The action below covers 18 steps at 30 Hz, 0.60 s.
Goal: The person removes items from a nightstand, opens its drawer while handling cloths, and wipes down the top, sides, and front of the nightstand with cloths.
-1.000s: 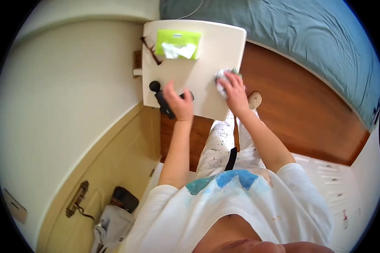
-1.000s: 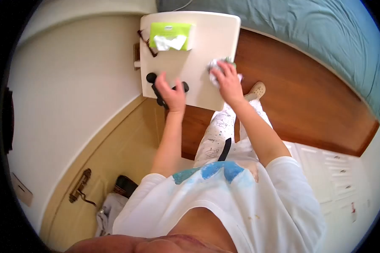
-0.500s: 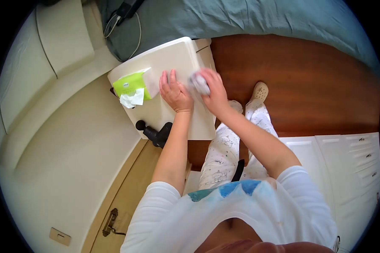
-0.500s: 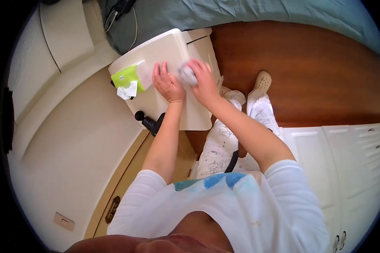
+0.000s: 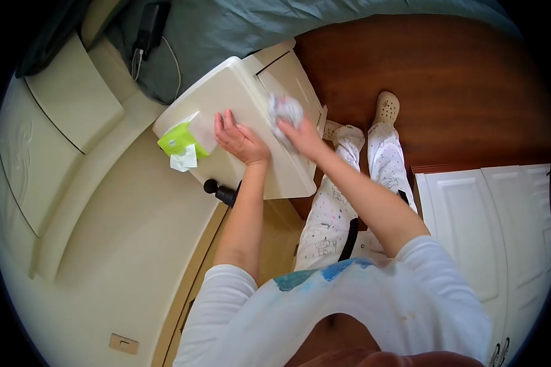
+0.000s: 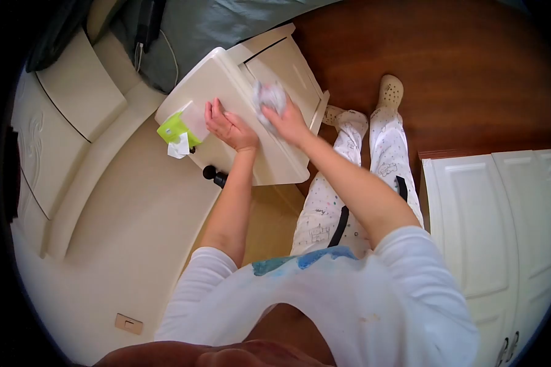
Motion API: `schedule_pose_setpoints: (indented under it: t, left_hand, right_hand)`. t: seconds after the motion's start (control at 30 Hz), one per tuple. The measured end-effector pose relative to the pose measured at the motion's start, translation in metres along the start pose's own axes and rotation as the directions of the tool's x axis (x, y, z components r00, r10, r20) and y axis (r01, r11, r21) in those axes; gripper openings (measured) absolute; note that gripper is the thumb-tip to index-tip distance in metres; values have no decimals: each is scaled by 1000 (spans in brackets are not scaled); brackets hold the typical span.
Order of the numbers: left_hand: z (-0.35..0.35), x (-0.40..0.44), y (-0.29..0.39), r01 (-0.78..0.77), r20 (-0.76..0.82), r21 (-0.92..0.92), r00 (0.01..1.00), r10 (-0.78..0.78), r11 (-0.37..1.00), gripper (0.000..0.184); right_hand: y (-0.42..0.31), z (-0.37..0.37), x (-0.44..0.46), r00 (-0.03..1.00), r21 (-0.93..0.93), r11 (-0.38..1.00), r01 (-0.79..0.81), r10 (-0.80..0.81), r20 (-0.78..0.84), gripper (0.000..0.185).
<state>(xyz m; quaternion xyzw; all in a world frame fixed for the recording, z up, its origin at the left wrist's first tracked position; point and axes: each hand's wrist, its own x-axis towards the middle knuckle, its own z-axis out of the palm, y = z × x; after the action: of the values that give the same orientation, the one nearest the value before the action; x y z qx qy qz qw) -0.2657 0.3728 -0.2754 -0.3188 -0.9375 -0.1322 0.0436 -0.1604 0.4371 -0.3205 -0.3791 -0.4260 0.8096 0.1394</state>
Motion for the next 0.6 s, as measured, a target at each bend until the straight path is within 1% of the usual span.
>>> schedule_pose_setpoints:
  t: [0.07,0.1,0.13,0.17,0.3,0.37,0.43,0.5,0.53,0.6]
  left_hand:
    - [0,1,0,-9,2,7,1000,9,1000,40]
    - [-1,0,1,-15,2,13,1000,15,1000,40]
    - [-1,0,2,-11,3,13,1000,11,1000,40]
    - [-1,0,2,-8,2,16,1000,8,1000,40]
    - [1,-1,-4,7,3,13,1000,-7,1000,40]
    - [2,0,-6,0,-2,4,1000,0,1000,40]
    - [0,-2,-7,-7,-2,2,1000,7,1000,41]
    - [2,-1,-6,2,-13,5,1000,-2,1000,41]
    - [2,-1,-5,3,-16,5,1000,-3,1000,41]
    - [2,0,-4,15,-26,13,1000,-15,1000,41]
  right_hand:
    - [-3,-9,-54,998,-83,995,-55,52,-37,50]
    - [3,-14,-77,998,-85,995,-59,56,-36,50]
    - [13,-18,-98,994,-126,986,-105,102,-27,49]
    - [19,-20,-107,989,-170,975,-146,145,-20,48]
    - [11,-24,-92,980,-254,948,-190,198,4,47]
    - [13,-24,-72,991,-321,942,-95,119,54,49]
    - [4,-14,-36,997,-365,929,-65,75,12,53]
    - [-26,-7,5,999,-304,952,-32,43,31,58]
    - [-25,-5,10,999,-306,952,-29,41,34,58]
    - [-20,-1,13,999,-307,951,44,-51,-14,59]
